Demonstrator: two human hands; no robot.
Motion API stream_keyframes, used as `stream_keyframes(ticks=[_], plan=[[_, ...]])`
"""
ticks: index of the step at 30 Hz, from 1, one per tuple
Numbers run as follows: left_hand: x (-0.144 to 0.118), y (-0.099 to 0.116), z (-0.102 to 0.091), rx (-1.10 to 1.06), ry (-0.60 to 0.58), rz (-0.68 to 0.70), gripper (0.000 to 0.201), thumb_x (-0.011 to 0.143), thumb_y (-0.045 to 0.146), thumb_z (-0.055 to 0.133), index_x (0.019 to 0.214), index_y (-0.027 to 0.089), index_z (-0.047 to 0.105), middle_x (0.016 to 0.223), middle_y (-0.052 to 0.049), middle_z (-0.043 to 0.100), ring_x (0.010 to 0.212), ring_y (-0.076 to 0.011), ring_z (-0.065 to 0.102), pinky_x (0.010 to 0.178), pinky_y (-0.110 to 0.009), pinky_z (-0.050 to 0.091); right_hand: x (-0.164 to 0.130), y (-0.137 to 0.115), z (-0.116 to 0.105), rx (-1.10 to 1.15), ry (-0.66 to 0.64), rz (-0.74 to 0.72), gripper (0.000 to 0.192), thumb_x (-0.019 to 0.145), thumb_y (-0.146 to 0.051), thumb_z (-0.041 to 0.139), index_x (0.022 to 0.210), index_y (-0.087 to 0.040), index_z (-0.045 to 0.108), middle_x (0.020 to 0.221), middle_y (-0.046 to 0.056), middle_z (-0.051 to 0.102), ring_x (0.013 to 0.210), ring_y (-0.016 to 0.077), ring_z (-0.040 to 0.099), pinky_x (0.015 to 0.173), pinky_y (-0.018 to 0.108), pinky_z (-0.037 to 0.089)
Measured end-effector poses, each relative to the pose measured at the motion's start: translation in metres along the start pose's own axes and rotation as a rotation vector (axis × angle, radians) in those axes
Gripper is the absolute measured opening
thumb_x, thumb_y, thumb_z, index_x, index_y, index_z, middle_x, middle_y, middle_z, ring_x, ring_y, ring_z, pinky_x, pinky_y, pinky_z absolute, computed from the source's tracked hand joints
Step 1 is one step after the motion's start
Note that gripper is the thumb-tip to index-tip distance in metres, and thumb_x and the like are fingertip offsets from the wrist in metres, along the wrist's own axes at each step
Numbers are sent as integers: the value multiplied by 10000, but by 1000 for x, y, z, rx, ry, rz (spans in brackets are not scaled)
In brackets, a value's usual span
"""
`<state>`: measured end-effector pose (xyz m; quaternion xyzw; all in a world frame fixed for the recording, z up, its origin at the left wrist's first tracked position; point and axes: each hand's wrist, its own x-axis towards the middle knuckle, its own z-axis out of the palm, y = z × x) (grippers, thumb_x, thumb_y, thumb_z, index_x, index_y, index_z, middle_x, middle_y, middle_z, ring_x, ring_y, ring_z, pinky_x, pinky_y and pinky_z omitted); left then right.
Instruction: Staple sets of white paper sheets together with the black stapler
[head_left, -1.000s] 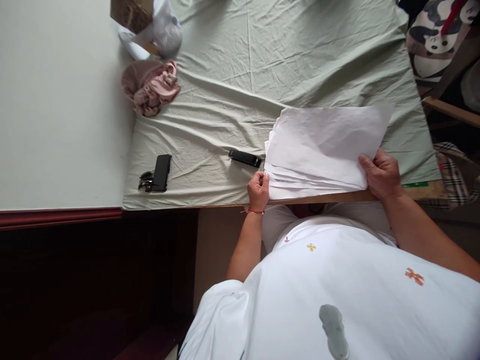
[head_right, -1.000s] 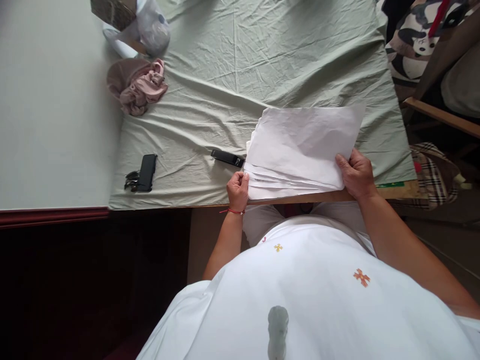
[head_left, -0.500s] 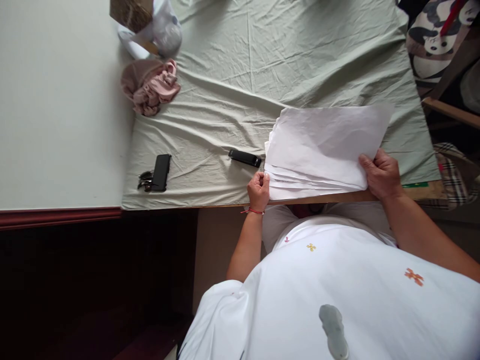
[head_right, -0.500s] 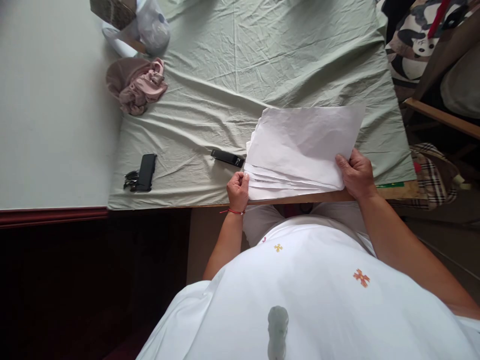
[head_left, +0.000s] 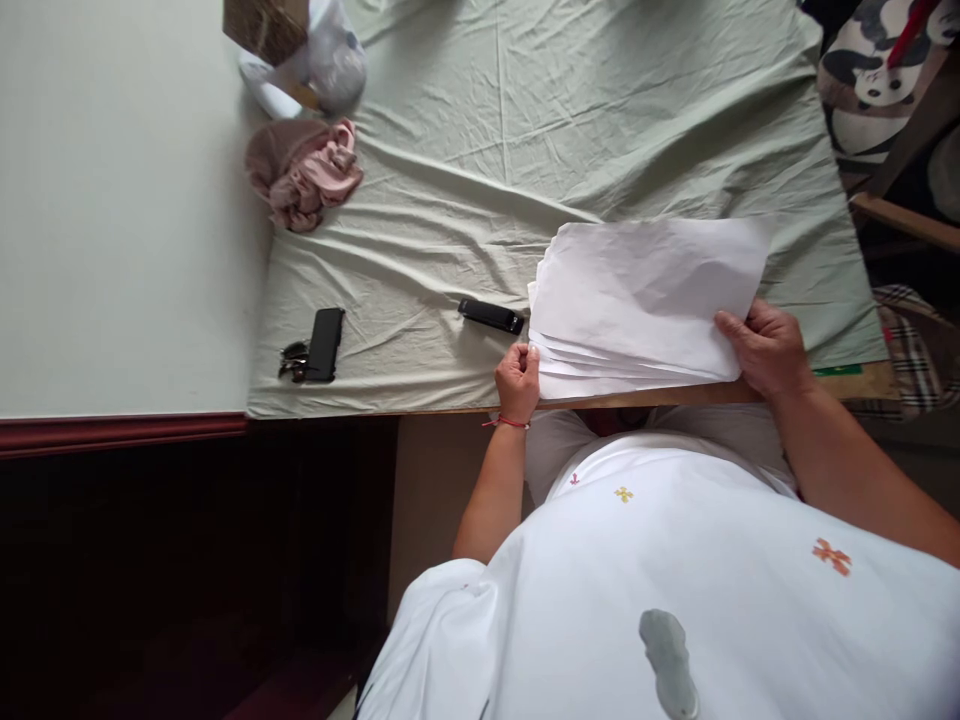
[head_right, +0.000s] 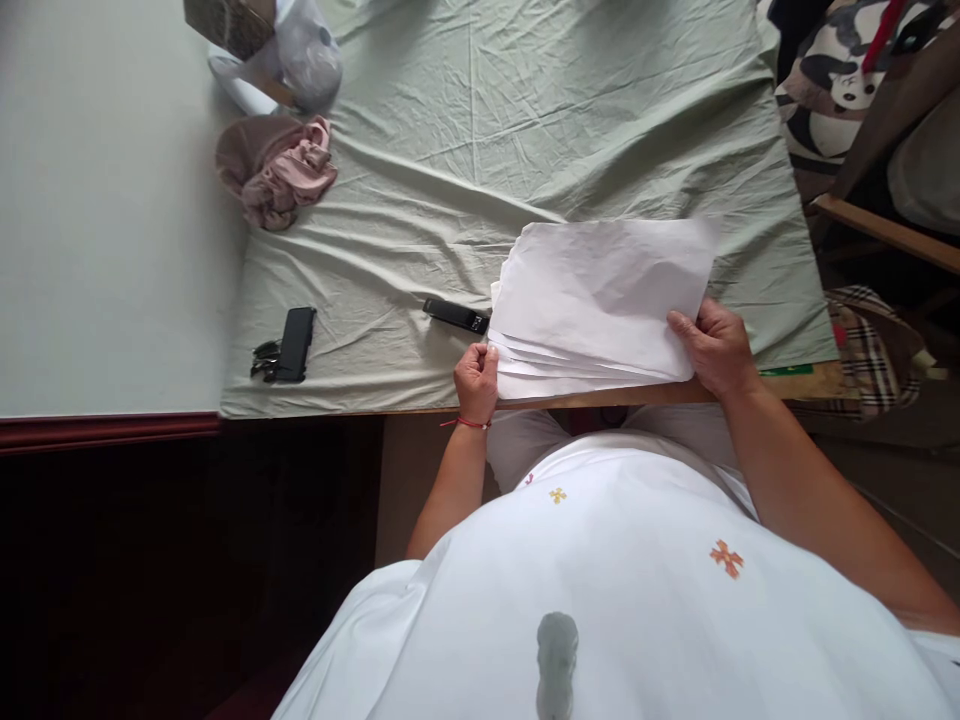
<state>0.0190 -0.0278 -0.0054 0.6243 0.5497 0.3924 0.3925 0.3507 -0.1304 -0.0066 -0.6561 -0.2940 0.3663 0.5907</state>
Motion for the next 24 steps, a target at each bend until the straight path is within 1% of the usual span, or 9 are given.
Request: stream_keyframes(ticks=[3,5,9,12,14,16,19,21,24], plan=[[0,0,0,-11,14,2,331,940,478,621,788,184,613,595,63,425,572,-97,377,595,-236,319,-1,-4,-1,49,-30,91,403,686,-470,896,997,-224,822,945,11,816,787,143,673,788,282,560],[0,-2,-1,-34,24,-14,326,923,486,641,811,180,630,599,63,444,571,-96,382,597,-235,328,-3,-7,-1,75,-45,123,394,647,-461,928,954,-234,831,948,8,820,814,152,689,840,302,580],[1,-5,-2,-165,12,-82,373,864,531,717,942,170,669,678,38,585,619,-105,490,637,-233,395,-9,-16,-4,91,-97,128,380,638,-414,942,975,-266,847,1028,4,826,920,178,719,949,348,593],[3,-5,-4,-348,-37,-114,491,839,614,738,1049,174,675,864,-15,704,788,-140,627,775,-255,482,-13,-22,-10,69,-91,102,337,641,-386,940,949,-278,856,1050,-1,827,921,182,729,957,356,599],[4,-3,-5,-439,-75,-137,563,821,660,749,1104,180,669,950,-38,736,878,-162,670,851,-280,507,-14,-25,-15,67,-97,76,335,641,-371,943,954,-285,860,1066,-1,827,930,185,735,975,363,596],[6,1,-6,-491,-113,-184,591,782,650,801,1119,184,665,938,-35,747,869,-163,684,856,-291,519,-14,-27,-19,75,-113,44,330,647,-356,945,960,-292,861,1073,-3,828,936,185,738,999,376,591],[10,8,-6,-553,-147,-243,540,711,568,895,1028,185,684,903,-27,761,824,-156,687,840,-299,538,-13,-29,-21,83,-134,-2,297,666,-332,943,950,-302,861,1053,-16,830,918,176,741,1016,396,590],[14,14,-5,-595,-145,-229,519,676,532,929,996,190,706,962,-40,781,881,-174,704,880,-322,556,-11,-33,-20,81,-146,-31,281,683,-314,937,954,-310,861,1040,-29,831,907,164,741,1021,396,589],[23,23,-6,-617,-128,-125,537,674,525,936,1060,207,741,1054,-59,788,1039,-218,714,979,-355,557,-5,-43,-15,80,-147,-100,280,685,-275,939,951,-315,860,1036,-42,831,904,146,739,1053,392,573]])
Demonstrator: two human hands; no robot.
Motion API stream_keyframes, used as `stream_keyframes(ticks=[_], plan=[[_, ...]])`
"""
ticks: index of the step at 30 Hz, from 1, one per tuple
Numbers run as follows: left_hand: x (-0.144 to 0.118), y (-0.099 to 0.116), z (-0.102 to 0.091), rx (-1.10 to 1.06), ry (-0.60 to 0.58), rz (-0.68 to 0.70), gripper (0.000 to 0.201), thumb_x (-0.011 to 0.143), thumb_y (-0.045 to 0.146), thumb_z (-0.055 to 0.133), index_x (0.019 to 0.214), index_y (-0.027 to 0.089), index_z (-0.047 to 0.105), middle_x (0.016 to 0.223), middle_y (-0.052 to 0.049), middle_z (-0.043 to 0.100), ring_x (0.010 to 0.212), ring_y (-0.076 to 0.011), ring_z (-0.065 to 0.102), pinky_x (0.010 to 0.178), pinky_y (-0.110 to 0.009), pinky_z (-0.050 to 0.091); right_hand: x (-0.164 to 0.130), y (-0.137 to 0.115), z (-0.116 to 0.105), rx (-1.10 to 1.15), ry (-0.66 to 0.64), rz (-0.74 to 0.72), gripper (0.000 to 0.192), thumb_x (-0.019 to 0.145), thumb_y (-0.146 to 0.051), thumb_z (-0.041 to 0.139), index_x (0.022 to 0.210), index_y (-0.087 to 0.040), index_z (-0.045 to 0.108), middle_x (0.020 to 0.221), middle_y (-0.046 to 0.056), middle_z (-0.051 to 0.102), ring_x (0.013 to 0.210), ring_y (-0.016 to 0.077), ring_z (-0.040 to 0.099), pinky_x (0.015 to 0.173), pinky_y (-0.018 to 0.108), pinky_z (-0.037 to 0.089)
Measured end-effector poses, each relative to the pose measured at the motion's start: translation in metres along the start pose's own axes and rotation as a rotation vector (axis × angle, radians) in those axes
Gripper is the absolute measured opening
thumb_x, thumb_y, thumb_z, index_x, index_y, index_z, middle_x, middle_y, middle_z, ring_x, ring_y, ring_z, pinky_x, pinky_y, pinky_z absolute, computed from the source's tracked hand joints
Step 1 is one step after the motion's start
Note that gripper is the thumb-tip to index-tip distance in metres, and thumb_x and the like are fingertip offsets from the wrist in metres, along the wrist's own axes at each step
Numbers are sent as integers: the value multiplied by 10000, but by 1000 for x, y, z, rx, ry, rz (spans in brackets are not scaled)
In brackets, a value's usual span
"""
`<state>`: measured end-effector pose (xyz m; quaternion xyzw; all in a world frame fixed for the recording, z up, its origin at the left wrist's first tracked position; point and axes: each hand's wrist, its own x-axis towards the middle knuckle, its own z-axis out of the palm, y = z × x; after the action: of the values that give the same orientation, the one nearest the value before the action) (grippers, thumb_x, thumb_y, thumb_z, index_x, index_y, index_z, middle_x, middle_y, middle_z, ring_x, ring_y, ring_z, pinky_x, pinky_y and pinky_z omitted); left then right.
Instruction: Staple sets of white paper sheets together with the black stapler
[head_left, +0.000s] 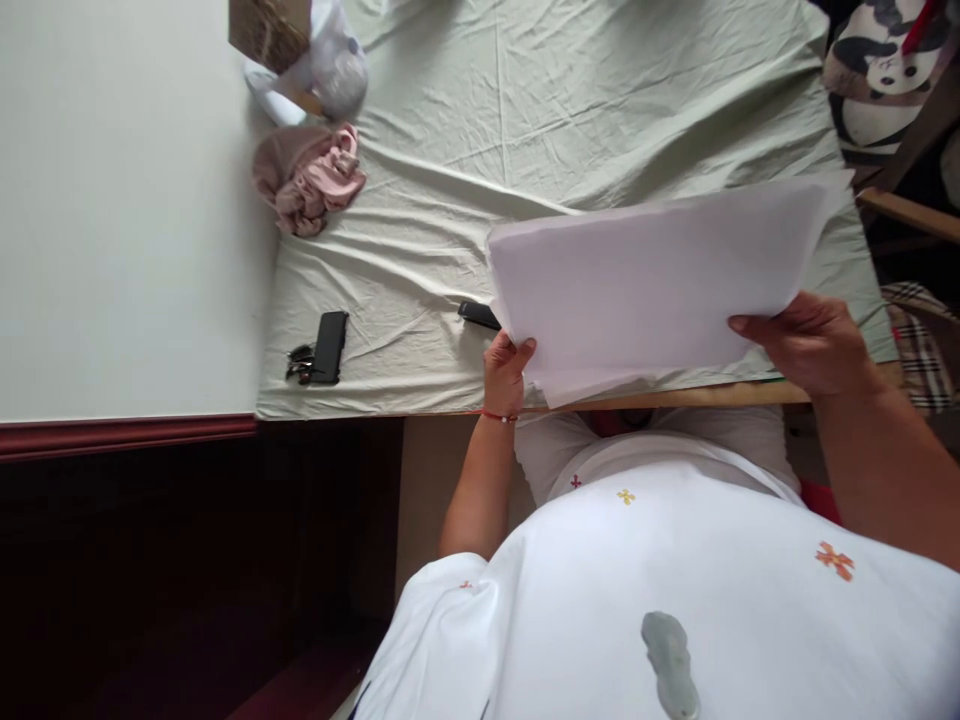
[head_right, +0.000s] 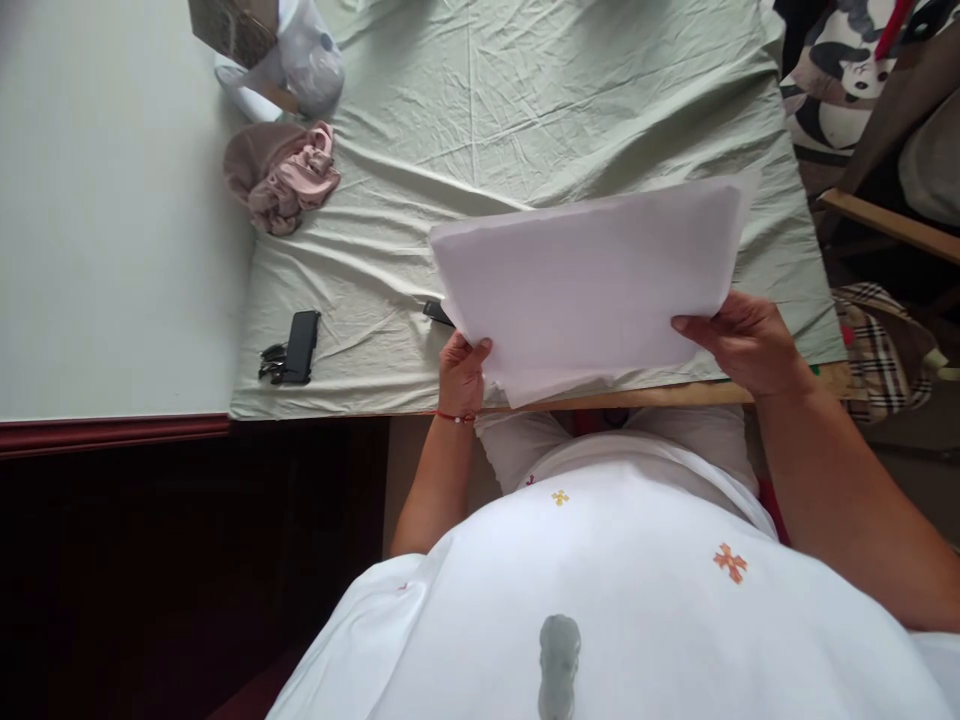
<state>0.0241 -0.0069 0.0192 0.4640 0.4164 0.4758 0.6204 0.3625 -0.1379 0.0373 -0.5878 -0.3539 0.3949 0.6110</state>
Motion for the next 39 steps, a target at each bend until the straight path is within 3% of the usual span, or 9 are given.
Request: stream_keyframes(ticks=[5,9,15,19,23,27,33,36,39], plan=[[13,24,-2,80,-37,194,522,716,514,916,1130,241,754,1110,-50,773,1193,-236,681,1111,-379,510,13,-18,7,55,36,-158,296,617,-265,980,880,-305,851,1011,-30,830,973,189,752,1080,456,562],[12,37,-5,145,-56,288,547,732,530,899,1179,253,748,1120,-44,765,1231,-240,672,1151,-393,492,15,-16,4,3,58,-191,282,590,-281,997,818,-274,832,1023,-1,830,993,211,757,1058,462,575],[9,15,-4,146,-114,132,582,654,512,945,1107,211,740,1065,-47,777,1023,-208,725,975,-346,577,18,-3,12,-148,-47,23,342,607,-404,974,841,-201,829,1025,40,828,925,226,761,991,466,620],[9,5,-9,157,-21,54,511,588,497,967,928,185,747,868,-24,756,895,-201,710,900,-352,597,22,-10,21,-117,-13,-25,350,573,-409,982,814,-213,820,1002,21,824,939,245,757,1018,508,607],[3,10,-17,95,-25,23,618,545,473,974,1070,232,752,938,-27,765,1009,-225,713,1000,-394,576,24,-17,16,-129,-36,-80,305,564,-389,983,727,-222,786,939,14,815,890,223,734,1002,493,603],[1,4,-28,218,-121,-73,684,529,388,971,1154,232,743,926,-38,761,1009,-254,712,1004,-438,562,25,-19,11,-188,-149,45,459,456,-428,1011,785,-200,786,857,17,784,797,195,683,897,426,616],[5,-8,-45,422,-188,-70,463,581,395,929,1004,283,777,951,-52,777,956,-284,707,971,-477,580,29,-20,7,-324,-294,31,487,501,-535,979,798,-205,776,807,37,759,755,194,647,752,346,591],[10,-8,-48,497,-236,-43,440,517,361,968,902,258,783,906,-83,775,949,-312,715,962,-459,591,32,-20,6,-390,-387,16,498,527,-582,958,833,-231,781,836,31,769,783,202,655,771,342,591],[12,-6,-44,445,-157,40,496,454,326,991,894,244,777,875,-94,768,977,-337,718,919,-444,607,33,-19,8,-372,-369,25,518,518,-567,965,871,-238,777,900,30,786,815,204,670,825,353,603]])
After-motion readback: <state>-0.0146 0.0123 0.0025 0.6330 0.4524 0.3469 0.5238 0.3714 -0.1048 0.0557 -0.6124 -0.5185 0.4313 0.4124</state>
